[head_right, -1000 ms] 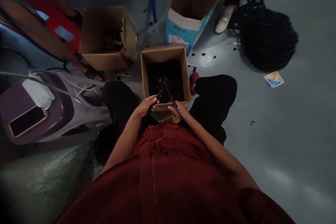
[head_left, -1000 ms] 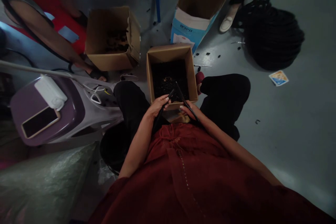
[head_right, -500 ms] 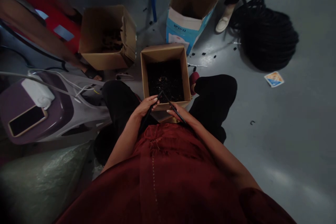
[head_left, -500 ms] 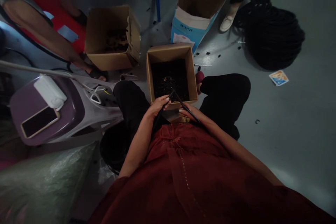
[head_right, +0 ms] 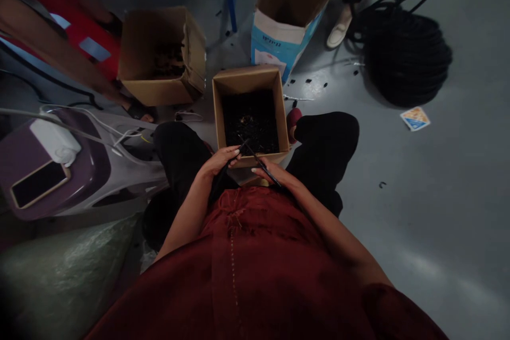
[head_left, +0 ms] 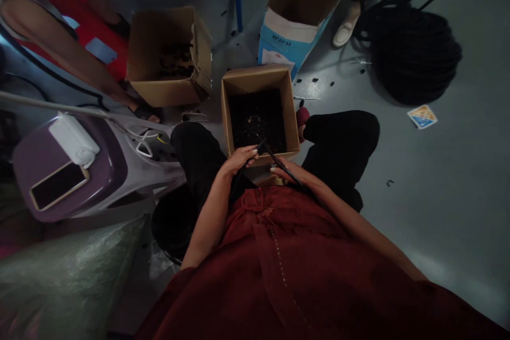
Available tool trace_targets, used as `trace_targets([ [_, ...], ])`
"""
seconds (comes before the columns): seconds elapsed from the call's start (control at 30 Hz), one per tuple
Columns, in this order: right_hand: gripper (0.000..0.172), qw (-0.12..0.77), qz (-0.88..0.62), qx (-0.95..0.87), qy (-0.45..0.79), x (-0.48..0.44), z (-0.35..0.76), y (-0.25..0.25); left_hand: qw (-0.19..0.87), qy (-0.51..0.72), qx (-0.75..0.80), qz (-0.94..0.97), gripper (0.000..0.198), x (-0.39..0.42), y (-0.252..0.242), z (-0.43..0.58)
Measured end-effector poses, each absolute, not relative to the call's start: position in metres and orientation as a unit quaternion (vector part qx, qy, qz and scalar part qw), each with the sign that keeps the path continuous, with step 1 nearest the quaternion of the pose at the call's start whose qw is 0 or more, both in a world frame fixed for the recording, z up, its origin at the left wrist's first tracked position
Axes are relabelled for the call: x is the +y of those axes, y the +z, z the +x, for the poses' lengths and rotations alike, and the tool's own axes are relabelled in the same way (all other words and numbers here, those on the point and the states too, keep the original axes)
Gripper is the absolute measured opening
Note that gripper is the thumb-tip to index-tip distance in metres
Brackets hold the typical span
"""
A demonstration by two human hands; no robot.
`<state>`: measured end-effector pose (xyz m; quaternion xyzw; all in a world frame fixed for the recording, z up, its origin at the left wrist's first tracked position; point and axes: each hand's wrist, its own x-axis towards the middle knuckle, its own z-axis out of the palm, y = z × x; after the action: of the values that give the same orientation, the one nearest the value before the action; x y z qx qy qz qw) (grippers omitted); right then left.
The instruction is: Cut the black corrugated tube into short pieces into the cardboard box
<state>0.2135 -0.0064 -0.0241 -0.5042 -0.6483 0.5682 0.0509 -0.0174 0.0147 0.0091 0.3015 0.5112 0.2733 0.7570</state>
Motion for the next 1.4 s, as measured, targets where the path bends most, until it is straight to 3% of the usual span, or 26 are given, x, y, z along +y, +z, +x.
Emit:
trace_targets([
  [0.47, 0.047, -0.007, -0.543, -0.68, 0.493, -0.005, 0.204, -0.004, 0.718, 0.211, 0.511, 0.422, 0.029, 0.016, 0.002, -0.024],
  [0.83, 0.031, 0.013, -0.522, -0.716, 0.463, -0.005, 0.207, -0.009, 0.728, 0.227, 0.512, 0.396, 0.027, 0.015, 0.004, -0.024],
  [1.4, 0.026, -0.041, -0.558, -0.721, 0.409, -0.002, 0.199, -0.014, 0.706, 0.224, 0.558, 0.373, 0.023, 0.017, -0.008, -0.021],
])
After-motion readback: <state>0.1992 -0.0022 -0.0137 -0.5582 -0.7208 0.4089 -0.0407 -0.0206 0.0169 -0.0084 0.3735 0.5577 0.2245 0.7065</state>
